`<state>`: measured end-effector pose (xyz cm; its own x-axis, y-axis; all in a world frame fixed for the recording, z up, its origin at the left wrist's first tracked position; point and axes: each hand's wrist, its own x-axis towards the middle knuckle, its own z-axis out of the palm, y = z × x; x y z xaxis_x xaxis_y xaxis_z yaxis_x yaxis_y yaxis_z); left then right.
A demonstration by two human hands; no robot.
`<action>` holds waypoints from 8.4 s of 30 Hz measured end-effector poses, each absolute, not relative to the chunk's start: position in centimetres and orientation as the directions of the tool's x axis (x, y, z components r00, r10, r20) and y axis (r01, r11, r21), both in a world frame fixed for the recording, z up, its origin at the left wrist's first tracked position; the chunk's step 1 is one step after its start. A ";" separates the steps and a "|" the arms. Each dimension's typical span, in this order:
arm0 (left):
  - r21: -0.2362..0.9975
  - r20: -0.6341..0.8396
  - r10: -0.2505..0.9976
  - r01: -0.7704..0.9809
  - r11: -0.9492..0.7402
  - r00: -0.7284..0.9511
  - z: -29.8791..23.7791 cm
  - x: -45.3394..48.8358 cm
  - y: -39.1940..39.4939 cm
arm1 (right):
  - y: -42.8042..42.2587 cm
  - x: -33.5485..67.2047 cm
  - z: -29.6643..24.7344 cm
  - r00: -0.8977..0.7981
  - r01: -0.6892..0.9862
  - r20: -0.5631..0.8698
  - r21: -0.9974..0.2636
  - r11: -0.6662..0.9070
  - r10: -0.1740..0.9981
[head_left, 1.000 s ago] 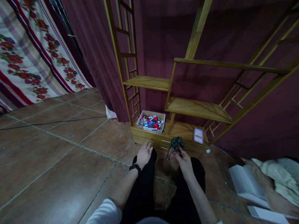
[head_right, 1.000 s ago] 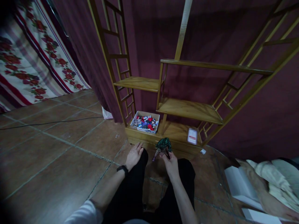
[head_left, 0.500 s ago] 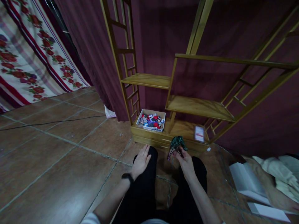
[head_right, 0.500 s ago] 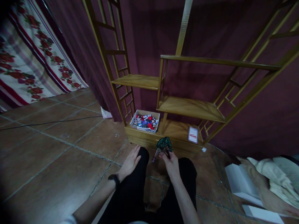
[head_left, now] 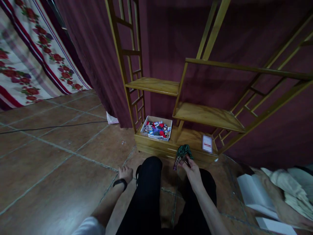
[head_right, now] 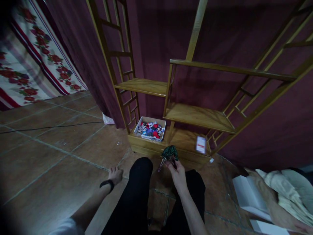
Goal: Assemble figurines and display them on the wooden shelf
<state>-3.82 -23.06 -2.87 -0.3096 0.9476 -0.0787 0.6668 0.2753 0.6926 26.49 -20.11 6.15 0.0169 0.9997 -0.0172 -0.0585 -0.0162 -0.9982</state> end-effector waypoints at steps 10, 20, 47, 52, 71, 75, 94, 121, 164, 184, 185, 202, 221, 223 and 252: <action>0.930 -0.147 0.985 -0.328 0.168 0.089 5.5 7.1 -19.2 | -18.1 25.1 4.3 -0.063 -0.003 -0.087 -0.996 -0.088 0.994; 0.643 -0.293 0.848 -0.565 0.517 0.442 4.3 9.4 -16.7 | -17.5 24.8 3.3 -0.031 0.140 -0.005 -0.990 -0.001 1.000; 0.751 -0.252 0.831 -0.442 0.491 0.495 1.8 10.4 -13.6 | -14.0 28.2 -1.7 -0.239 -0.130 -0.019 -0.990 -0.051 0.971; 0.768 -0.269 0.835 -0.417 0.487 0.481 1.1 10.2 -12.6 | -12.5 28.3 -2.7 -0.202 -0.086 -0.020 -0.996 -0.038 0.979; 0.706 -0.202 0.863 -0.542 0.456 0.462 -0.3 10.1 -12.9 | -12.4 27.9 -3.3 -0.018 -0.201 -0.066 -0.977 -0.069 0.998; 0.673 -0.215 0.859 -0.567 0.476 0.465 -0.4 9.9 -12.9 | -12.5 27.9 -3.2 -0.028 -0.222 -0.059 -0.973 -0.064 0.998; 0.621 -0.310 0.873 -0.615 0.485 0.376 -0.9 10.4 -11.9 | -13.5 28.0 -1.7 -0.199 -0.277 -0.095 -0.949 -0.149 0.975; 0.609 -0.345 0.859 -0.606 0.511 0.378 -1.0 10.3 -11.9 | -14.5 28.4 0.2 -0.342 -0.379 -0.107 -0.893 -0.241 0.933; 0.622 -0.317 0.884 -0.628 0.468 0.344 -1.2 10.2 -11.7 | -12.7 28.8 -0.7 -0.352 -0.388 -0.169 -0.869 -0.308 0.921; 0.670 -0.246 0.872 -0.575 0.469 0.423 0.7 9.2 -13.1 | -12.2 28.6 -0.9 -0.395 -0.387 -0.158 -0.865 -0.320 0.905; 0.676 -0.248 0.877 -0.575 0.461 0.411 0.8 9.3 -13.1 | -12.1 28.6 -1.0 -0.403 -0.386 -0.168 -0.860 -0.334 0.900; 0.759 -0.209 0.931 -0.550 0.348 0.300 0.1 10.1 -12.5 | -11.9 28.4 -1.0 -0.627 -0.253 -0.265 -0.820 -0.513 0.733; 0.767 -0.265 0.953 -0.568 0.300 0.145 -0.7 10.8 -12.2 | -12.5 29.0 -1.0 -0.394 -0.422 -0.212 -0.823 -0.380 0.894; 0.746 -0.275 0.952 -0.595 0.299 0.134 -0.5 10.7 -12.4 | -12.8 28.9 -0.7 -0.358 -0.435 -0.200 -0.828 -0.353 0.912; 0.718 -0.201 0.914 -0.582 0.383 0.354 -0.4 10.6 -12.8 | -11.2 28.0 -2.9 -0.100 -0.428 -0.260 -0.860 -0.278 0.960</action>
<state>10.56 -12.75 -0.37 0.3535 0.9136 -0.2008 -0.5815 0.3828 0.7179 27.96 -11.19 -2.86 -0.1004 0.9604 -0.2599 -0.4280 -0.2775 -0.8601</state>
